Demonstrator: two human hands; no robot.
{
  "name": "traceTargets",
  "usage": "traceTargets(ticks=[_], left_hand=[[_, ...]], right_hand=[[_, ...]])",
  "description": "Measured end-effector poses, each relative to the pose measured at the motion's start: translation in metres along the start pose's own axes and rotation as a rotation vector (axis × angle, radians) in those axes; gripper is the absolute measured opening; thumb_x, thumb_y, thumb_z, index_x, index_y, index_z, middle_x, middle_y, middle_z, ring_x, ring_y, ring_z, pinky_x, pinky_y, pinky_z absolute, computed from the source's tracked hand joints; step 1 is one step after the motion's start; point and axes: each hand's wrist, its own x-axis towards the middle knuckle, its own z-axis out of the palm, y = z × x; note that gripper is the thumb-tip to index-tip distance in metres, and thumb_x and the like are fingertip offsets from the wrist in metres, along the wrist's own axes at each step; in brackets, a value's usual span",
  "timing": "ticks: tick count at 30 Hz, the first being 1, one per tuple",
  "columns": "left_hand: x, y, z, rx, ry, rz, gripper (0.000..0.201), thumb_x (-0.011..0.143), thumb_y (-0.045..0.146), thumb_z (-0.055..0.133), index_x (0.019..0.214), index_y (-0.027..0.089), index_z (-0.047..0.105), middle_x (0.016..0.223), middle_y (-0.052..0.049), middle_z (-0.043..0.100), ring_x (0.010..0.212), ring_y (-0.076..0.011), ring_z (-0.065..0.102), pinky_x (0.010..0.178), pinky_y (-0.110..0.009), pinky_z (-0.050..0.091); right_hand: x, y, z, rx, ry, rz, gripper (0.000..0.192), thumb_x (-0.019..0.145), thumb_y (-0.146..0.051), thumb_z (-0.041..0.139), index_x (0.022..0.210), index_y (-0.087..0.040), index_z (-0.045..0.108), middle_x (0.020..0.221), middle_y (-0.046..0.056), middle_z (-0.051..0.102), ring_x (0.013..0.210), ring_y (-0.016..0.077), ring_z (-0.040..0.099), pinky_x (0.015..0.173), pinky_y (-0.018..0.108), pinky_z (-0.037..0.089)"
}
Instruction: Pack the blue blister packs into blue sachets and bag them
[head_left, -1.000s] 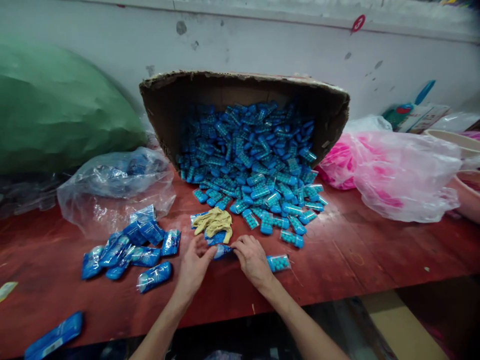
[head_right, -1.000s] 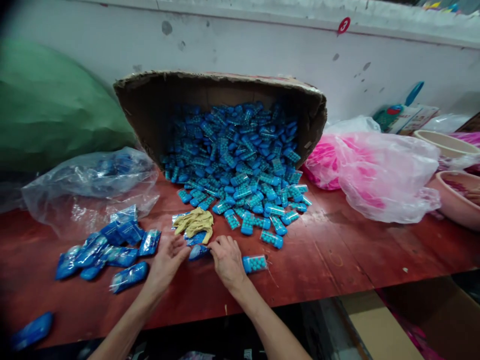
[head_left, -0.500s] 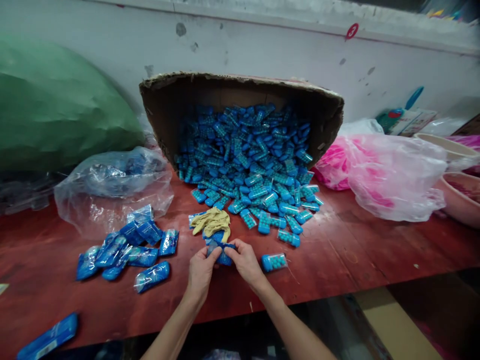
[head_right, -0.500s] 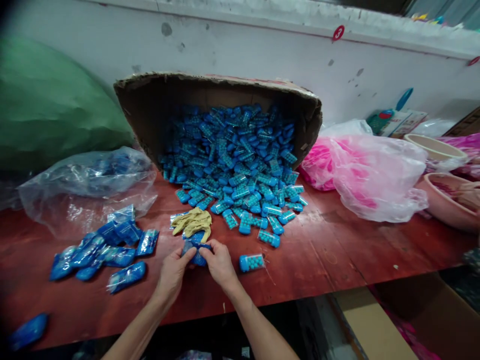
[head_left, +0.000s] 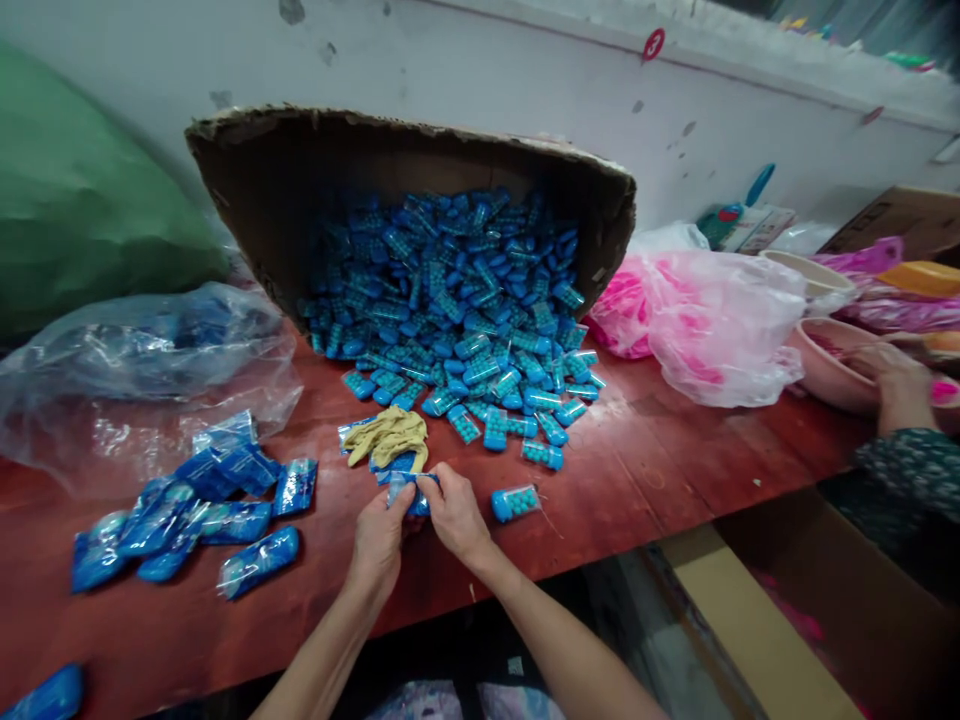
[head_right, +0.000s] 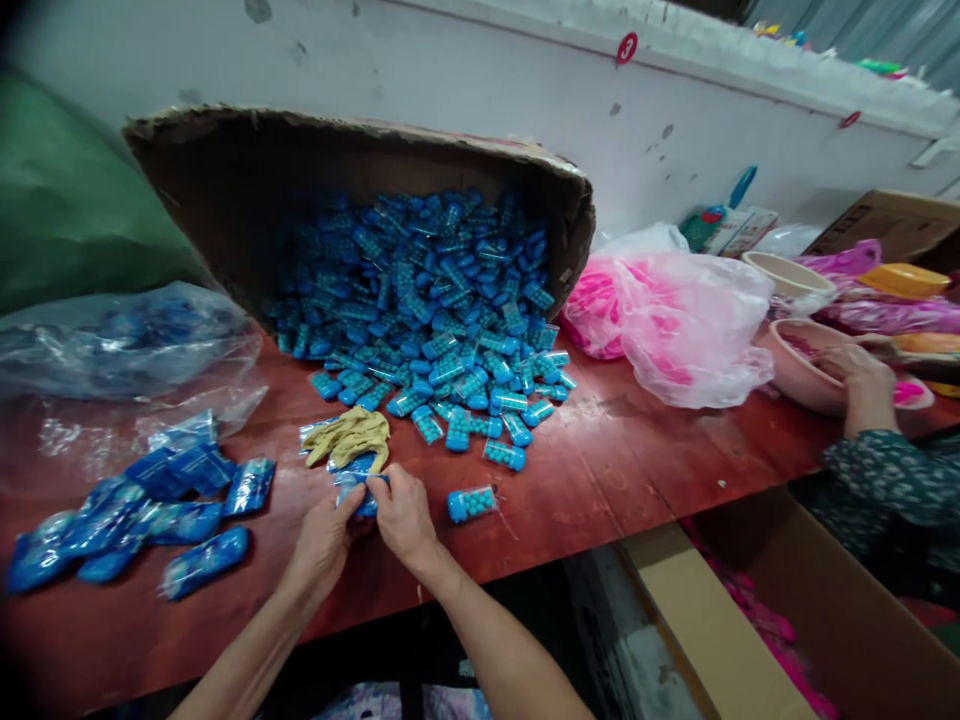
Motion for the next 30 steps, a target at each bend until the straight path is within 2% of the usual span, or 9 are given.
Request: traceTargets(ticks=[5,8,11,13,16,18,20,24,30], left_hand=[[-0.01,0.011,0.001,-0.065,-0.077,-0.068,0.026,0.057,0.029,0.072,0.074,0.012,0.061,0.059,0.001,0.062,0.05,-0.0093,0.055,0.047,-0.02,0.042],[-0.015,0.017,-0.001,-0.02,-0.155,-0.12,0.027,0.058,0.028,0.072,0.076,0.011,0.061,0.06,-0.001,0.064,0.05,-0.0106,0.057,0.045,-0.02,0.042],[-0.017,0.017,-0.002,-0.001,-0.145,-0.17,0.025,0.059,0.027,0.072,0.074,0.011,0.06,0.055,-0.001,0.062,0.045,-0.0095,0.055,0.042,-0.018,0.041],[-0.016,0.016,-0.004,-0.02,-0.132,-0.204,0.021,0.063,0.027,0.069,0.072,0.011,0.058,0.051,0.0,0.06,0.043,-0.0091,0.054,0.04,-0.017,0.04],[-0.013,0.014,-0.008,-0.063,-0.108,-0.239,0.018,0.069,0.028,0.064,0.067,0.012,0.055,0.048,0.0,0.058,0.043,-0.0099,0.055,0.039,-0.017,0.041],[-0.012,0.013,-0.012,-0.089,-0.088,-0.262,0.018,0.073,0.028,0.061,0.065,0.013,0.054,0.048,-0.001,0.058,0.043,-0.0104,0.056,0.039,-0.017,0.041],[-0.012,0.012,-0.015,-0.112,-0.074,-0.294,0.018,0.074,0.027,0.059,0.064,0.013,0.053,0.047,-0.001,0.058,0.042,-0.0105,0.056,0.038,-0.017,0.041],[-0.015,0.012,-0.017,-0.142,-0.059,-0.361,0.019,0.077,0.027,0.056,0.065,0.013,0.052,0.047,-0.001,0.058,0.041,-0.0099,0.056,0.038,-0.017,0.042],[-0.016,0.015,-0.021,-0.184,-0.066,-0.411,0.011,0.08,0.019,0.053,0.071,0.012,0.054,0.055,-0.003,0.062,0.046,-0.0102,0.059,0.042,-0.018,0.046]], right_hand=[[0.002,0.008,-0.006,0.312,-0.103,0.046,0.01,0.075,-0.026,0.053,0.07,-0.019,0.052,0.063,-0.005,0.051,0.06,0.0108,0.048,0.057,0.02,0.038],[0.005,0.007,-0.009,0.299,-0.088,0.079,0.016,0.074,-0.028,0.056,0.063,-0.018,0.05,0.057,-0.006,0.048,0.055,0.0095,0.045,0.053,0.02,0.036],[0.001,0.0,-0.018,0.145,-0.083,0.015,0.027,0.08,-0.032,0.049,0.058,-0.018,0.048,0.053,-0.006,0.044,0.051,0.0091,0.042,0.05,0.02,0.034],[-0.006,-0.004,-0.031,-0.032,-0.056,-0.075,0.029,0.086,-0.032,0.041,0.064,-0.017,0.053,0.058,-0.004,0.049,0.056,0.0104,0.047,0.054,0.021,0.036],[-0.02,-0.001,-0.06,-0.461,0.024,-0.18,0.017,0.084,-0.026,0.047,0.094,-0.019,0.058,0.091,0.005,0.059,0.086,0.018,0.053,0.073,0.027,0.04],[-0.028,0.006,-0.078,-0.786,-0.008,-0.118,0.03,0.078,-0.024,0.056,0.108,-0.02,0.054,0.105,0.01,0.056,0.095,0.0239,0.052,0.073,0.031,0.042],[-0.032,0.012,-0.089,-0.982,-0.103,-0.052,0.037,0.075,-0.024,0.061,0.111,-0.022,0.053,0.104,0.01,0.056,0.093,0.0257,0.053,0.067,0.031,0.043],[-0.023,0.011,-0.084,-1.072,-0.24,-0.081,0.027,0.077,-0.032,0.059,0.103,-0.025,0.055,0.093,0.005,0.059,0.085,0.0226,0.058,0.06,0.027,0.041],[0.01,-0.001,-0.057,-1.021,-0.225,-0.162,0.03,0.081,-0.038,0.054,0.109,-0.026,0.05,0.095,0.004,0.059,0.08,0.0184,0.06,0.054,0.023,0.037]])
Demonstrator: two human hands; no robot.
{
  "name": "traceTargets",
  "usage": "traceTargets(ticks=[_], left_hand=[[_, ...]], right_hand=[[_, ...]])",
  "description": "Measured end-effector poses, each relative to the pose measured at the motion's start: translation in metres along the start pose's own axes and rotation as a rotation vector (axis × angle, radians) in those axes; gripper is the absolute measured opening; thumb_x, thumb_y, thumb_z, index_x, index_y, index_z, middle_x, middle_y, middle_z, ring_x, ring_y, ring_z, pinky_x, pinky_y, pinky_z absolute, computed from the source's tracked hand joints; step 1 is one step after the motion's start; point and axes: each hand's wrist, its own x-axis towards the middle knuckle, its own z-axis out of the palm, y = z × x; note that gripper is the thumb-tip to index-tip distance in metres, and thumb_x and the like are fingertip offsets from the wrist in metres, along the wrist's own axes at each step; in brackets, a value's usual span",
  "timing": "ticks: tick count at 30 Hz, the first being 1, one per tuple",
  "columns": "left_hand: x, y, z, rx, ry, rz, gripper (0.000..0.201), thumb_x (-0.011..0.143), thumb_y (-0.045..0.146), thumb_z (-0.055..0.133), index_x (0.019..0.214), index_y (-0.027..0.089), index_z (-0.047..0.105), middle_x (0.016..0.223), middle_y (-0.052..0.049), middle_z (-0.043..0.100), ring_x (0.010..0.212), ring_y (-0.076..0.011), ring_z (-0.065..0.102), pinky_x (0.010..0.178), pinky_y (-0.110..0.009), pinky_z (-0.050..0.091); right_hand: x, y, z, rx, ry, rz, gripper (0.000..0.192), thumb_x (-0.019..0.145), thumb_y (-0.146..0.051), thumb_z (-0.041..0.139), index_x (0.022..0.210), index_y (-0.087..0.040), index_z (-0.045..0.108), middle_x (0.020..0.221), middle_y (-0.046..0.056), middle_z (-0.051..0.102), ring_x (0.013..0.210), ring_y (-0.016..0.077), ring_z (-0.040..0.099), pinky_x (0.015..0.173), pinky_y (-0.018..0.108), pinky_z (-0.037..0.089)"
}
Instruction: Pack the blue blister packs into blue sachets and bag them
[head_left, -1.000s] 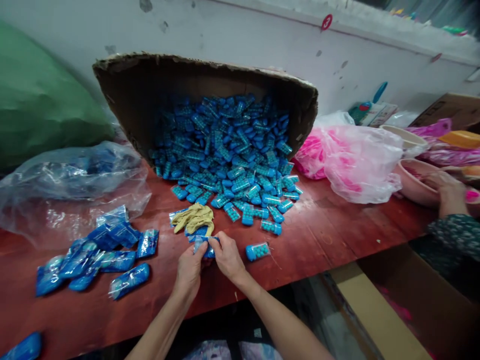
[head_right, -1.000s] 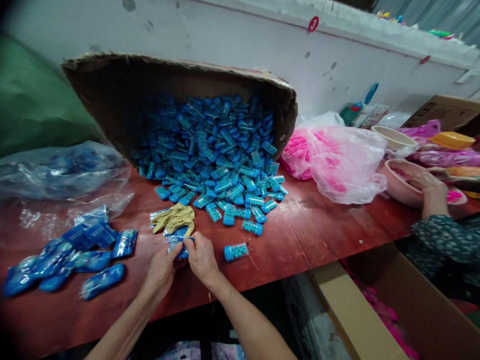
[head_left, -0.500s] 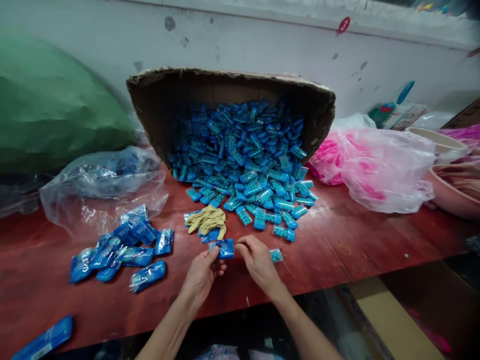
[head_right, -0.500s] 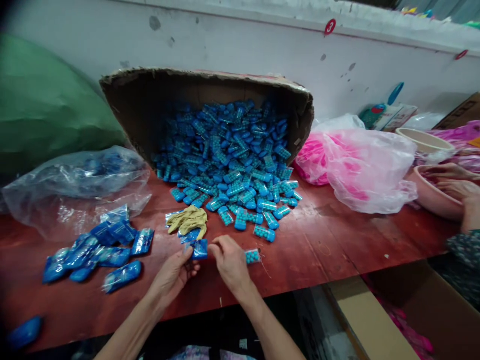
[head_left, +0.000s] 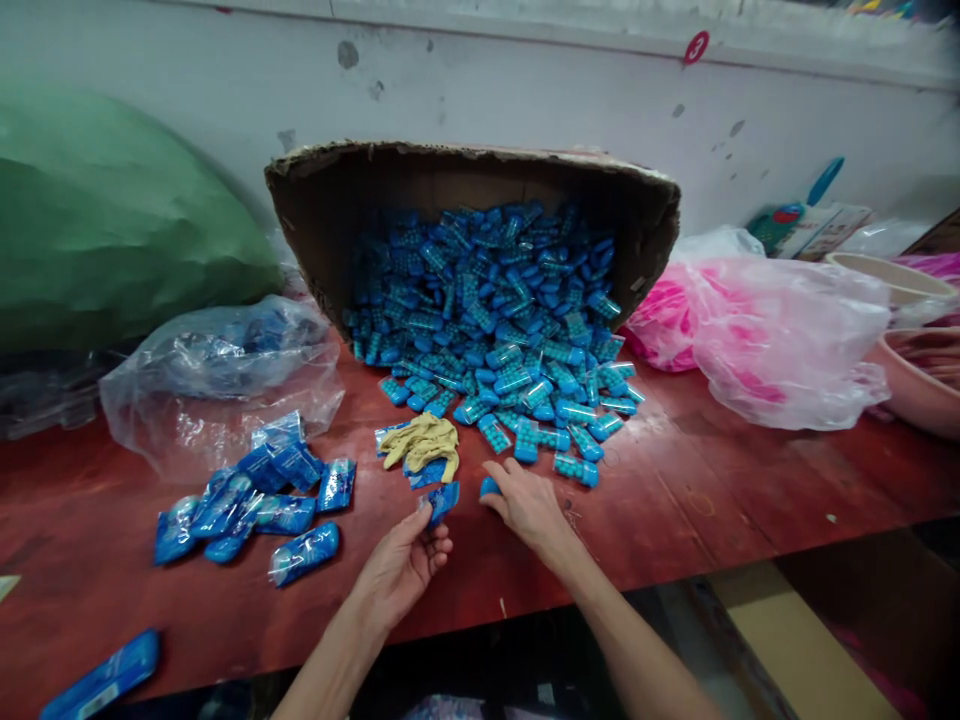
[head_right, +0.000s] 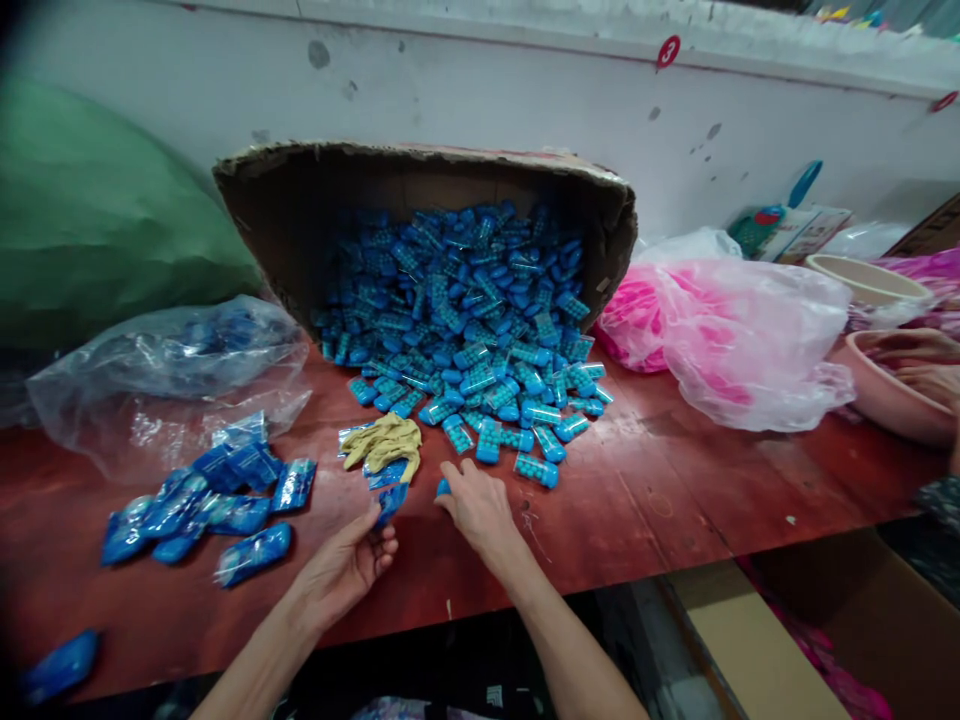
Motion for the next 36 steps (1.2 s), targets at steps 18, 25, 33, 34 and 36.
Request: traceTargets(ticks=[18,25,33,34,36], left_hand=[[0.003,0.0,-0.008,-0.007,-0.022,0.067,0.016,0.078,0.028,0.055,0.073,0.013,0.056,0.05,-0.002,0.06,0.046,-0.0117,0.058,0.042,-0.019,0.042],[0.007,-0.001,-0.013,0.248,-0.076,0.301,0.028,0.066,0.04,0.065,0.071,0.012,0.062,0.052,-0.002,0.062,0.048,-0.0108,0.054,0.046,-0.02,0.041],[0.006,-0.006,-0.013,0.278,-0.031,0.344,0.03,0.062,0.041,0.067,0.065,0.012,0.064,0.05,-0.001,0.061,0.048,-0.0114,0.054,0.048,-0.021,0.042],[0.005,-0.007,-0.011,0.215,-0.051,0.294,0.031,0.063,0.042,0.067,0.067,0.011,0.063,0.049,-0.001,0.06,0.047,-0.0113,0.053,0.046,-0.021,0.042],[0.004,-0.007,-0.01,0.139,-0.055,0.226,0.031,0.064,0.041,0.067,0.069,0.011,0.062,0.047,-0.001,0.058,0.046,-0.011,0.053,0.044,-0.021,0.041]], right_hand=[[0.004,-0.023,-0.011,0.822,0.159,0.067,0.031,0.081,-0.031,0.049,0.111,-0.022,0.052,0.096,0.004,0.058,0.08,0.017,0.056,0.07,0.028,0.043],[0.013,-0.038,0.005,1.48,-0.156,0.101,0.044,0.064,-0.01,0.055,0.106,-0.019,0.048,0.084,-0.002,0.053,0.059,0.0069,0.047,0.057,0.02,0.039],[-0.005,-0.046,0.01,1.347,-0.043,0.076,0.038,0.081,-0.017,0.036,0.116,-0.024,0.049,0.066,-0.004,0.054,0.049,0.0091,0.047,0.049,0.02,0.04],[-0.006,-0.043,0.007,1.244,-0.017,0.018,0.037,0.083,-0.019,0.037,0.117,-0.026,0.049,0.072,-0.003,0.058,0.056,0.0105,0.052,0.056,0.022,0.043],[-0.005,-0.032,0.001,0.962,0.04,-0.032,0.036,0.084,-0.027,0.043,0.12,-0.026,0.047,0.093,0.002,0.061,0.078,0.0151,0.057,0.068,0.026,0.044]])
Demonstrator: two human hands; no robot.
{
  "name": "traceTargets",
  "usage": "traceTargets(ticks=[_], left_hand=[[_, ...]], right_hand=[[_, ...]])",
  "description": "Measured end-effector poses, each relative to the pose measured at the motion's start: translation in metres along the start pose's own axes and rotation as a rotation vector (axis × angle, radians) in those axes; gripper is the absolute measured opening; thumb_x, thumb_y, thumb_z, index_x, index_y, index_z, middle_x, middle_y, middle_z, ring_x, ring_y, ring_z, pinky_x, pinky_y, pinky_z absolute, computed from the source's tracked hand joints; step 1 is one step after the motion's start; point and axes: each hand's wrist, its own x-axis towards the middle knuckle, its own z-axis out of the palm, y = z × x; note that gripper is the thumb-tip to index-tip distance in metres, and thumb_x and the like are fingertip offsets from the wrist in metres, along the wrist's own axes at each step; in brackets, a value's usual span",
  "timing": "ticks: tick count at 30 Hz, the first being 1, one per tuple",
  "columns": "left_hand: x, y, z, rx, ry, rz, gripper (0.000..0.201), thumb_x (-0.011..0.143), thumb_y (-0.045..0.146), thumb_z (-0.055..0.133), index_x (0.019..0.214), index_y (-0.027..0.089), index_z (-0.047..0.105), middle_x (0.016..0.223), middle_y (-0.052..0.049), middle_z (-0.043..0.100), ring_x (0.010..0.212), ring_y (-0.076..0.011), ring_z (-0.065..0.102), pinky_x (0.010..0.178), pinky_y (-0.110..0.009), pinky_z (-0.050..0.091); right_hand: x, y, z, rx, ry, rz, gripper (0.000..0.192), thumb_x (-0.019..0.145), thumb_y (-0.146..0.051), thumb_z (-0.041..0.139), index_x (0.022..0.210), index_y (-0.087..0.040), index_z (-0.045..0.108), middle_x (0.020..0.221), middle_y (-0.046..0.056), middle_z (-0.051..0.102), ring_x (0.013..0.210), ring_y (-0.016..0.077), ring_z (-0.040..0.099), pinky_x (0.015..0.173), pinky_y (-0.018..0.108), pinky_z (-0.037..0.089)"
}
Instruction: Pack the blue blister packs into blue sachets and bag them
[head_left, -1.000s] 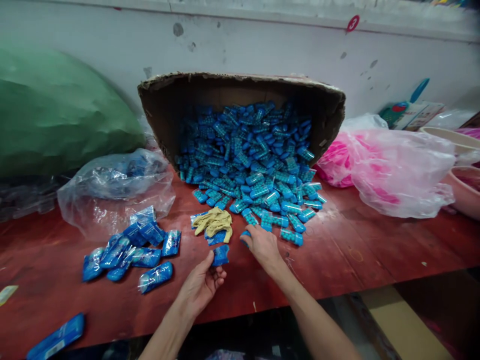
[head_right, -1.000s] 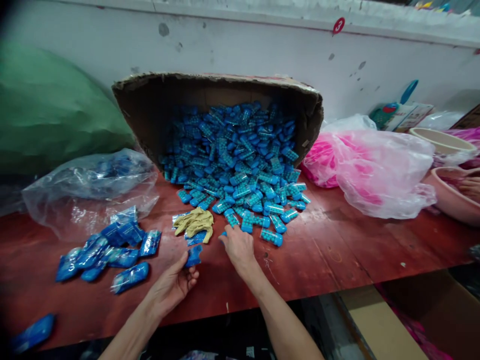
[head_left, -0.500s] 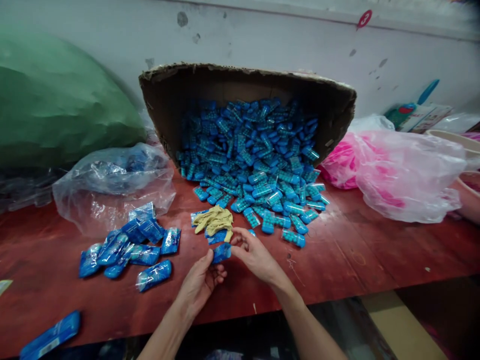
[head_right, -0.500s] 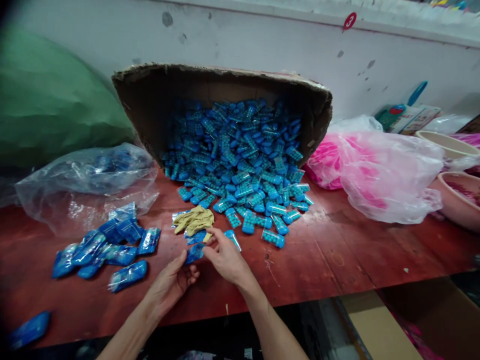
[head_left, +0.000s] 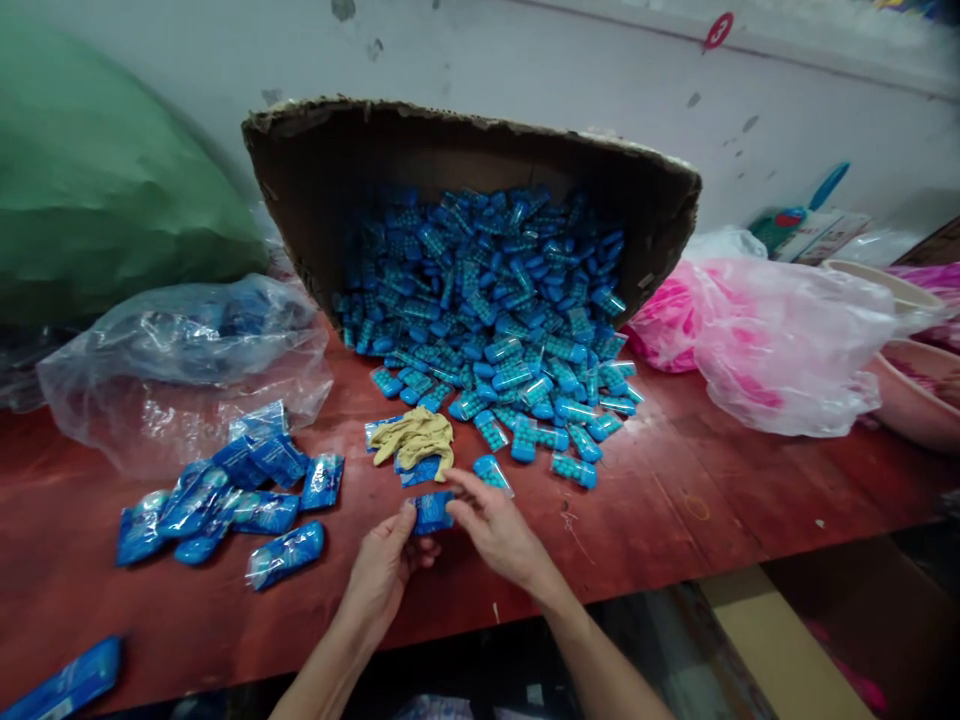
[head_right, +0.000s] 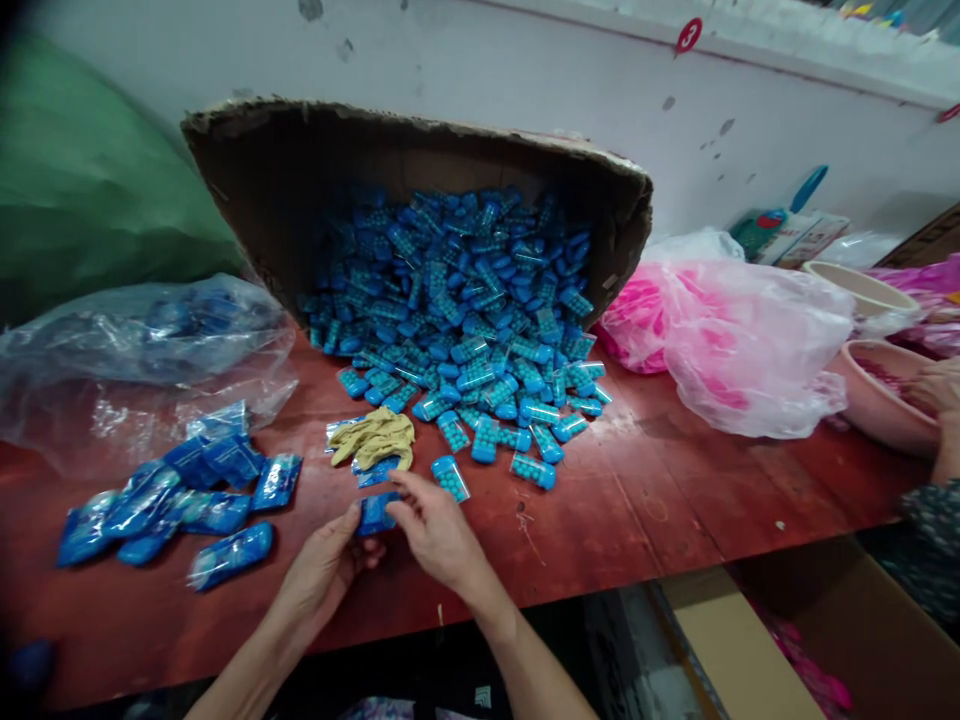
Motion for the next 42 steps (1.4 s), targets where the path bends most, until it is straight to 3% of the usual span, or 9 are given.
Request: traceTargets(ticks=[2,4,7,11,15,19,23,29,42], left_hand=[[0.0,0.001,-0.001,-0.027,0.026,-0.026,0.028,0.065,0.039,0.067,0.068,0.012,0.06,0.047,-0.001,0.057,0.046,-0.0113,0.055,0.043,-0.02,0.041],[0.0,0.001,-0.003,-0.056,0.033,-0.053,0.026,0.067,0.037,0.066,0.065,0.013,0.057,0.048,-0.001,0.058,0.049,-0.0123,0.057,0.044,-0.02,0.043],[-0.001,0.003,-0.006,-0.097,0.023,-0.088,0.021,0.071,0.033,0.063,0.067,0.014,0.055,0.05,-0.001,0.06,0.05,-0.0124,0.059,0.044,-0.019,0.044],[-0.001,0.004,-0.006,-0.087,0.004,-0.104,0.019,0.072,0.031,0.062,0.068,0.014,0.055,0.051,-0.001,0.06,0.049,-0.0122,0.059,0.043,-0.019,0.044],[-0.001,0.004,-0.005,-0.048,0.027,-0.036,0.024,0.069,0.035,0.065,0.068,0.014,0.055,0.05,-0.001,0.06,0.048,-0.0119,0.058,0.044,-0.019,0.044],[0.0,0.005,-0.002,-0.006,0.088,0.044,0.031,0.062,0.041,0.069,0.067,0.013,0.056,0.048,-0.001,0.06,0.047,-0.0123,0.058,0.044,-0.02,0.043],[0.001,0.006,0.0,0.02,0.134,0.108,0.034,0.058,0.043,0.07,0.066,0.012,0.058,0.046,-0.001,0.06,0.045,-0.0128,0.057,0.045,-0.022,0.042],[0.004,0.004,-0.006,0.087,0.197,0.181,0.036,0.056,0.046,0.07,0.064,0.013,0.058,0.045,0.0,0.059,0.045,-0.0141,0.057,0.044,-0.023,0.041],[0.002,0.007,-0.003,0.061,0.21,0.196,0.039,0.053,0.046,0.071,0.067,0.012,0.059,0.045,0.0,0.06,0.045,-0.0146,0.058,0.044,-0.023,0.043]], right_hand=[[0.006,0.003,-0.012,-0.383,0.076,0.062,0.045,0.081,-0.034,0.051,0.124,-0.024,0.042,0.107,0.008,0.056,0.092,0.0211,0.056,0.073,0.03,0.044],[0.013,0.009,-0.02,-0.708,0.074,0.189,0.051,0.077,-0.035,0.058,0.123,-0.022,0.042,0.107,0.012,0.055,0.092,0.0245,0.057,0.069,0.03,0.044],[0.022,0.018,-0.022,-0.849,0.002,0.23,0.045,0.073,-0.032,0.063,0.114,-0.023,0.048,0.101,0.01,0.057,0.084,0.0227,0.06,0.064,0.028,0.043],[0.028,0.031,-0.022,-0.491,0.054,0.17,0.031,0.069,-0.035,0.063,0.096,-0.022,0.052,0.08,0.0,0.059,0.073,0.0167,0.059,0.062,0.025,0.043],[0.029,0.042,-0.022,0.084,0.179,0.333,0.029,0.068,-0.04,0.061,0.083,-0.02,0.047,0.054,-0.008,0.046,0.041,0.0103,0.048,0.039,0.021,0.04],[0.02,0.036,-0.016,0.457,0.198,0.369,0.037,0.071,-0.043,0.055,0.099,-0.022,0.043,0.067,-0.007,0.048,0.04,0.0068,0.048,0.033,0.021,0.045],[0.006,0.017,-0.014,0.816,0.065,0.362,0.035,0.073,-0.039,0.057,0.102,-0.021,0.049,0.077,-0.002,0.052,0.052,0.0082,0.055,0.038,0.02,0.05],[-0.001,0.008,-0.016,0.942,-0.079,0.361,0.03,0.073,-0.035,0.059,0.096,-0.019,0.05,0.075,-0.001,0.056,0.053,0.0093,0.057,0.037,0.021,0.051],[-0.006,0.002,-0.001,0.922,0.154,0.375,0.037,0.067,-0.038,0.064,0.092,-0.02,0.043,0.073,-0.004,0.056,0.045,0.0096,0.059,0.034,0.019,0.049]])
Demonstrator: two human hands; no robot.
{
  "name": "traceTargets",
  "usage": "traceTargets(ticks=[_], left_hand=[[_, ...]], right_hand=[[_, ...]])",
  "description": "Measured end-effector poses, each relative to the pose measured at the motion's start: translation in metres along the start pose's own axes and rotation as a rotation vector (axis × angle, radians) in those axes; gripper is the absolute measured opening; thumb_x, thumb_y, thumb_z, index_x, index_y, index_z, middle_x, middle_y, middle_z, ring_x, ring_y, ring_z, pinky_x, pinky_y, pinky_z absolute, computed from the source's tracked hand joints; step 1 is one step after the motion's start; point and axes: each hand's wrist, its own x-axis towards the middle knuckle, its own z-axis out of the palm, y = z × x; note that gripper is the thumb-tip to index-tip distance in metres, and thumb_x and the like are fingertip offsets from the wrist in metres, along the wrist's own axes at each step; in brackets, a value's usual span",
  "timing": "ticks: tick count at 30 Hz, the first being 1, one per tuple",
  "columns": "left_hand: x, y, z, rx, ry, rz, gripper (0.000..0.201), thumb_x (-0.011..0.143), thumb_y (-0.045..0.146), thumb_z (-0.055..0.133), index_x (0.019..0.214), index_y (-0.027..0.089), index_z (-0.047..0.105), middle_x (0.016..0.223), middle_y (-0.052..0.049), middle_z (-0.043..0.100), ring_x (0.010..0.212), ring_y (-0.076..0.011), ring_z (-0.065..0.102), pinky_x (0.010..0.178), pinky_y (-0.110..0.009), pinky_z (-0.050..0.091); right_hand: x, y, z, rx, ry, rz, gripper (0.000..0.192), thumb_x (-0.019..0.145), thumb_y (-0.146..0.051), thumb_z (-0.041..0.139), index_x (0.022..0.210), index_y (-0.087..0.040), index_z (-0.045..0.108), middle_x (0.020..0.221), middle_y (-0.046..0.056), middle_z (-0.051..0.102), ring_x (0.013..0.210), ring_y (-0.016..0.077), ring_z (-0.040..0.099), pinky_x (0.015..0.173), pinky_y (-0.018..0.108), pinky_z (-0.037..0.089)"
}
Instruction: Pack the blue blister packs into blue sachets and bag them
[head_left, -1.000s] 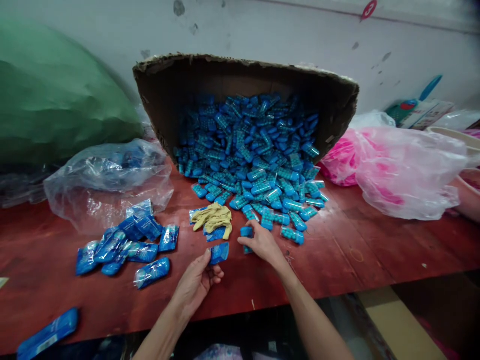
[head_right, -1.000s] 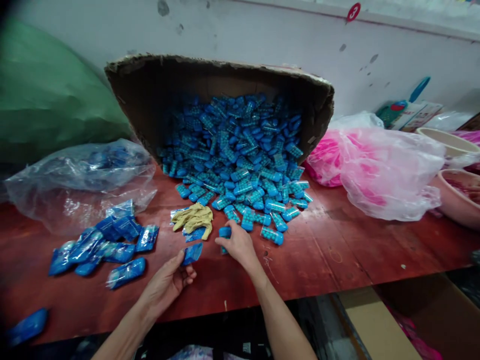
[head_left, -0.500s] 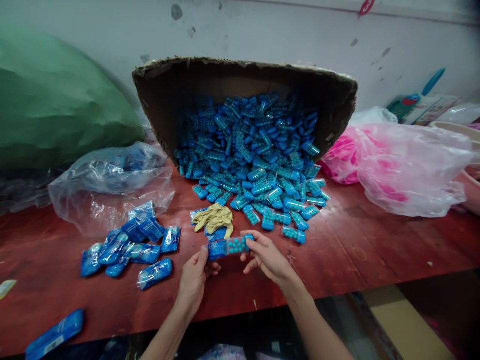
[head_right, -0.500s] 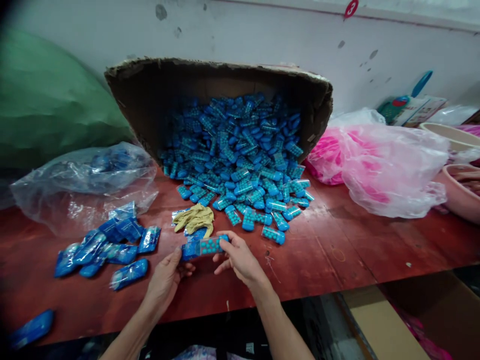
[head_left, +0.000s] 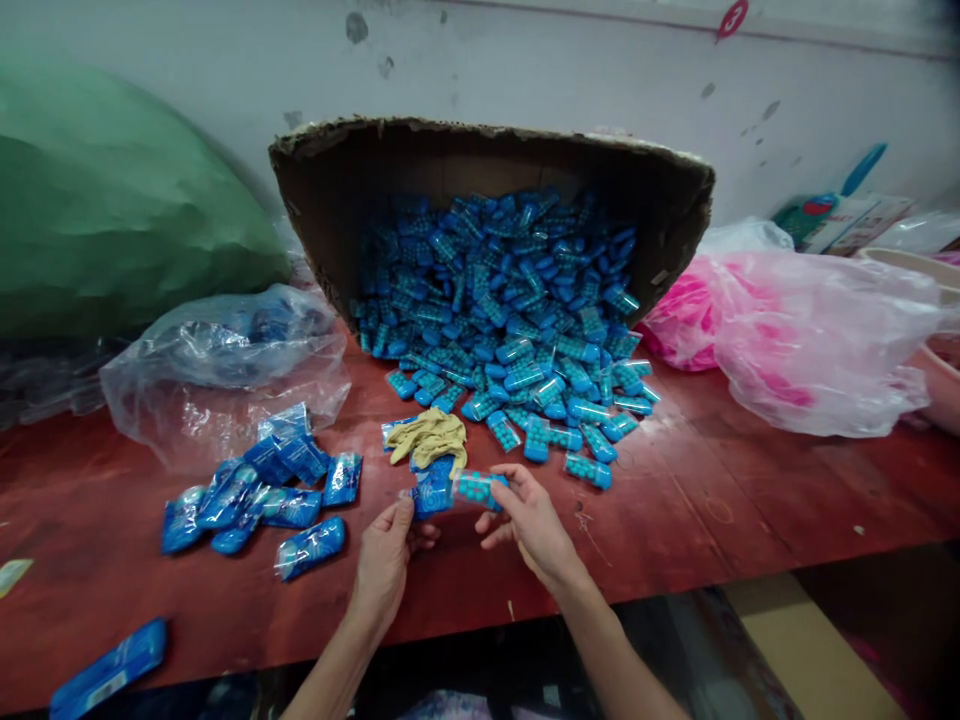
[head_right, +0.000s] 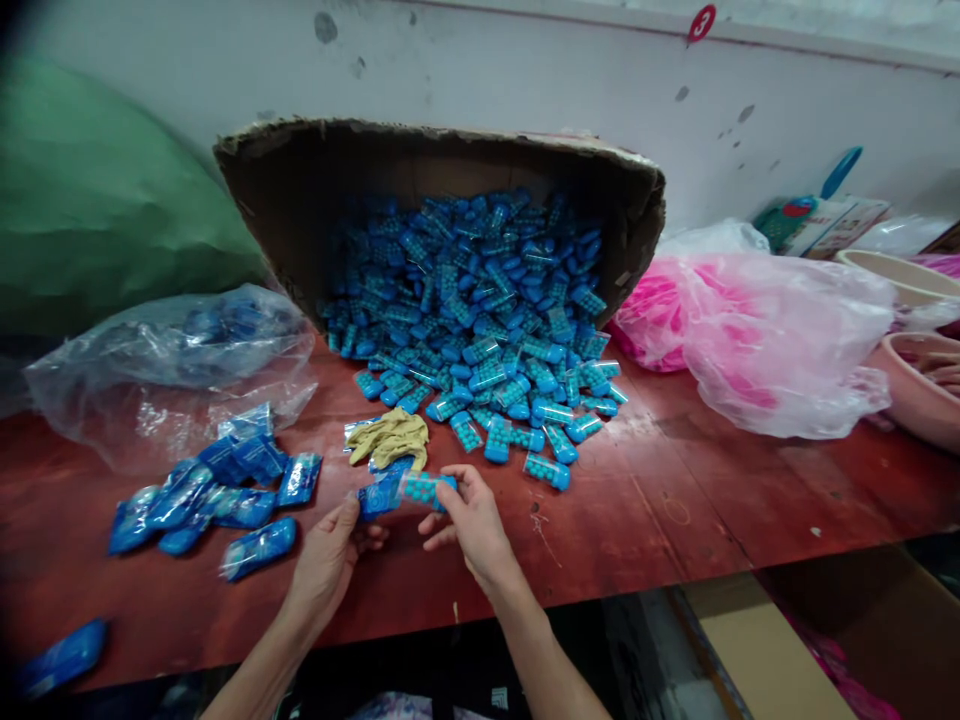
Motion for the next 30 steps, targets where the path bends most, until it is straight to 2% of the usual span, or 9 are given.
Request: traceTargets(ticks=[9,16,21,23,25,27,29,30], left_hand=[[-0.003,0.0,0.006,-0.077,-0.022,-0.04,0.034,0.058,0.043,0.07,0.068,0.012,0.059,0.046,0.0,0.059,0.049,-0.0132,0.058,0.045,-0.021,0.044],[0.004,0.006,0.002,-0.056,-0.071,-0.044,0.033,0.059,0.042,0.069,0.067,0.012,0.059,0.052,0.0,0.061,0.046,-0.011,0.055,0.046,-0.023,0.046],[0.01,0.005,-0.002,-0.006,-0.087,0.038,0.033,0.055,0.037,0.073,0.073,0.013,0.061,0.059,0.001,0.064,0.052,-0.0118,0.057,0.05,-0.023,0.048],[0.008,0.005,0.001,-0.045,-0.119,0.013,0.034,0.055,0.037,0.074,0.075,0.014,0.06,0.059,0.002,0.063,0.054,-0.0126,0.058,0.051,-0.023,0.047],[0.004,0.006,0.007,-0.129,-0.169,-0.084,0.034,0.057,0.039,0.072,0.076,0.015,0.058,0.059,0.001,0.063,0.056,-0.0136,0.06,0.052,-0.024,0.048],[0.001,0.006,0.012,-0.188,-0.209,-0.185,0.032,0.06,0.04,0.07,0.074,0.016,0.055,0.059,0.0,0.062,0.058,-0.0136,0.06,0.055,-0.025,0.049],[0.0,0.006,0.013,-0.156,-0.215,-0.229,0.03,0.061,0.038,0.07,0.071,0.016,0.052,0.057,0.001,0.061,0.053,-0.0117,0.059,0.052,-0.023,0.047],[0.001,0.006,0.012,-0.115,-0.204,-0.224,0.029,0.062,0.036,0.07,0.07,0.016,0.051,0.054,0.003,0.058,0.048,-0.0098,0.056,0.047,-0.02,0.044]], right_hand=[[-0.006,0.018,0.004,-0.112,0.079,-0.074,0.03,0.072,-0.037,0.06,0.089,-0.02,0.042,0.073,-0.003,0.056,0.046,0.0096,0.059,0.034,0.019,0.048],[-0.011,0.017,0.0,-0.204,0.015,-0.091,0.027,0.072,-0.035,0.06,0.088,-0.02,0.045,0.07,-0.004,0.055,0.048,0.0091,0.058,0.036,0.017,0.047],[-0.006,0.016,-0.002,-0.15,-0.074,0.005,0.03,0.071,-0.037,0.061,0.09,-0.02,0.046,0.071,-0.004,0.055,0.043,0.009,0.057,0.034,0.02,0.048],[-0.005,0.02,0.001,-0.136,-0.05,0.006,0.029,0.072,-0.038,0.059,0.09,-0.02,0.045,0.071,-0.003,0.055,0.042,0.0093,0.056,0.034,0.022,0.048],[-0.006,0.028,0.004,-0.229,0.049,-0.124,0.025,0.075,-0.035,0.058,0.092,-0.02,0.048,0.072,-0.002,0.056,0.048,0.0107,0.057,0.04,0.023,0.05],[-0.01,0.035,0.007,-0.414,0.113,-0.355,0.019,0.077,-0.029,0.056,0.093,-0.019,0.053,0.078,0.002,0.059,0.064,0.014,0.06,0.055,0.027,0.053],[-0.014,0.041,0.008,-0.559,0.1,-0.543,0.016,0.078,-0.024,0.055,0.093,-0.02,0.059,0.086,0.004,0.061,0.078,0.0167,0.059,0.072,0.03,0.051],[-0.015,0.043,0.008,-0.583,0.081,-0.577,0.016,0.078,-0.022,0.056,0.093,-0.021,0.06,0.088,0.005,0.061,0.081,0.0172,0.058,0.075,0.031,0.049]])
